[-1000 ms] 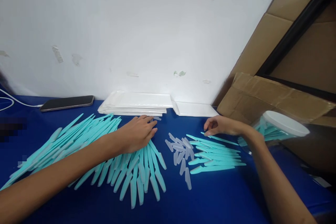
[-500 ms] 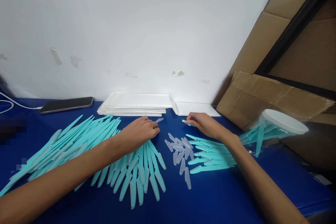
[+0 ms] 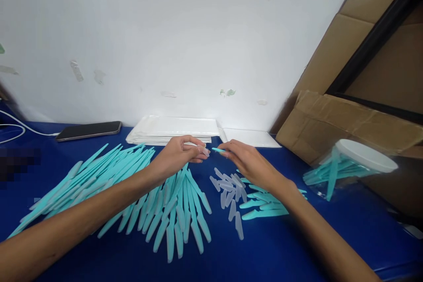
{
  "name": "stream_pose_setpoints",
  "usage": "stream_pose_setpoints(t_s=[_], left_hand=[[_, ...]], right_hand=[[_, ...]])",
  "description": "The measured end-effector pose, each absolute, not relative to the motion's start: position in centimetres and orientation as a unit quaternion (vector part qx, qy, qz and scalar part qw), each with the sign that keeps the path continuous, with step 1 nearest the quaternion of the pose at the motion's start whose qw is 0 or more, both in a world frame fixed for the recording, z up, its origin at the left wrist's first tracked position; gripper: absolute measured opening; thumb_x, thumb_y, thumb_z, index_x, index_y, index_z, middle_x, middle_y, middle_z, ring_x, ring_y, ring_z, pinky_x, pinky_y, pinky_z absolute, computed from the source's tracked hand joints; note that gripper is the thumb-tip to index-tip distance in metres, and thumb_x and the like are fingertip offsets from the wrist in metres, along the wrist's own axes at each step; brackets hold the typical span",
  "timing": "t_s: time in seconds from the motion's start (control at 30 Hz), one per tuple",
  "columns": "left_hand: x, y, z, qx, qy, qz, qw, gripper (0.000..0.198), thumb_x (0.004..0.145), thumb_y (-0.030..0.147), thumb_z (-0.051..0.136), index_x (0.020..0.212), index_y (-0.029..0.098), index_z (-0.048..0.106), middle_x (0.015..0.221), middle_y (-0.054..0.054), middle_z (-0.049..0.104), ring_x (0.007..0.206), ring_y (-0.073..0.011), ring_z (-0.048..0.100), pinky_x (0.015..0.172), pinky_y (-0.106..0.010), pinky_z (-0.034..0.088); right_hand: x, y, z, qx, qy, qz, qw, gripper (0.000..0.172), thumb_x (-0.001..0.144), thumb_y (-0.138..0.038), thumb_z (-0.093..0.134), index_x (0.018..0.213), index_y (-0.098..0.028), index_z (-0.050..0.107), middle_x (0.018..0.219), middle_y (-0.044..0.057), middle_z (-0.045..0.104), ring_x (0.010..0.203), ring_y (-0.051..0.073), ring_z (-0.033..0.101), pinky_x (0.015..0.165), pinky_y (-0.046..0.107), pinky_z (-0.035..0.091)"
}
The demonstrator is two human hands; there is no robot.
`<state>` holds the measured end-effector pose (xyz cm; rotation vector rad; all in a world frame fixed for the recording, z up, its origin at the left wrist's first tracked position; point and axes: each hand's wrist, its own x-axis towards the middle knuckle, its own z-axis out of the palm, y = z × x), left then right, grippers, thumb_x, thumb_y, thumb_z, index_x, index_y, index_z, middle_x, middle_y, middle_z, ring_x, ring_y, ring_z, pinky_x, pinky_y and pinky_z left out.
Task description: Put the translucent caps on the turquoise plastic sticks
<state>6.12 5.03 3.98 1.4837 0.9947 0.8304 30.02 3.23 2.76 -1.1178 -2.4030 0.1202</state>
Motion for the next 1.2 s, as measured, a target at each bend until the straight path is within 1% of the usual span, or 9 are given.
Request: stream_pose_setpoints(t_s=[0.3,0.5,0.67,0.73,0.8,0.87,0.9,1.07,1.2], left_hand=[[6.1,5.0,3.6,0.618,0.412,0.355,0.567,0.024,0.089,0.034,0.07,0.102,0.014,0.064,0.099,-0.011,0.078,0.102,-0.0222,0.073,0.095,-0.037,0.057],[6.2,4.7,3.8,0.61,0.403,0.374,0.571,0.028,0.087,0.037,0.073,0.101,0.013,0.064,0.1,-0.012,0.078,0.102,-0.0236,0.073,0.094,-0.037,0.058],[6.2,4.6,3.8,0.585,0.399,0.381,0.594,0.03,0.087,0.036,0.074,0.103,0.013,0.063,0.097,-0.012,0.078,0.102,-0.0225,0.073,0.098,-0.036,0.057],[6.2,4.6,3.6,0.576,0.392,0.386,0.604,0.03,0.087,0.036,0.074,0.103,0.014,0.062,0.099,-0.011,0.078,0.103,-0.0222,0.073,0.099,-0.036,0.056],[6.1,4.6,3.4,0.566,0.386,0.392,0.614,0.028,0.087,0.035,0.074,0.102,0.014,0.062,0.1,-0.011,0.078,0.103,-0.0225,0.073,0.1,-0.036,0.056],[6.1,4.6,3.3,0.553,0.384,0.396,0.625,0.026,0.087,0.033,0.074,0.101,0.014,0.062,0.101,-0.011,0.078,0.103,-0.0229,0.073,0.1,-0.036,0.056],[6.1,4.6,3.3,0.547,0.383,0.397,0.63,0.025,0.087,0.032,0.073,0.1,0.014,0.062,0.101,-0.011,0.078,0.104,-0.023,0.073,0.1,-0.036,0.056],[6.2,4.3,3.6,0.511,0.39,0.406,0.649,0.019,0.092,0.028,0.068,0.102,0.014,0.061,0.099,-0.013,0.078,0.103,-0.0219,0.074,0.102,-0.036,0.055],[6.2,4.0,3.6,0.517,0.387,0.409,0.645,0.019,0.092,0.029,0.068,0.1,0.014,0.059,0.102,-0.014,0.077,0.102,-0.0238,0.074,0.098,-0.038,0.056]], right_hand=[[29.6,3.3,2.4,-0.404,-0.887,0.038,0.221,0.033,0.107,-0.034,0.04,0.131,-0.024,0.061,0.106,0.008,0.07,0.092,0.024,0.067,0.078,0.038,0.054],[29.5,3.3,2.4,-0.401,-0.878,0.072,0.25,0.032,0.106,-0.034,0.044,0.133,-0.028,0.061,0.117,0.006,0.071,0.103,0.024,0.068,0.087,0.04,0.055],[29.3,3.2,2.6,-0.394,-0.871,0.09,0.28,0.03,0.104,-0.031,0.048,0.132,-0.028,0.061,0.124,0.004,0.071,0.109,0.024,0.067,0.091,0.039,0.054],[29.3,3.1,2.7,-0.401,-0.865,0.103,0.285,0.03,0.104,-0.031,0.049,0.131,-0.029,0.061,0.117,0.004,0.073,0.101,0.023,0.069,0.086,0.036,0.055],[29.2,3.0,2.8,-0.414,-0.857,0.122,0.283,0.031,0.105,-0.032,0.049,0.134,-0.03,0.058,0.104,0.002,0.075,0.087,0.02,0.07,0.079,0.033,0.055],[29.2,2.9,2.7,-0.425,-0.849,0.136,0.282,0.034,0.104,-0.032,0.05,0.137,-0.03,0.054,0.091,-0.001,0.074,0.077,0.017,0.067,0.074,0.03,0.053],[29.1,2.9,2.7,-0.429,-0.846,0.139,0.284,0.035,0.104,-0.032,0.05,0.139,-0.03,0.052,0.089,-0.001,0.073,0.075,0.016,0.066,0.074,0.03,0.052],[28.8,2.9,2.4,-0.439,-0.839,0.149,0.285,0.038,0.104,-0.031,0.051,0.142,-0.03,0.049,0.09,-0.001,0.072,0.073,0.015,0.065,0.074,0.028,0.051],[28.6,2.8,2.6,-0.437,-0.843,0.139,0.282,0.036,0.103,-0.031,0.05,0.139,-0.03,0.051,0.088,-0.001,0.072,0.068,0.014,0.063,0.071,0.028,0.051]])
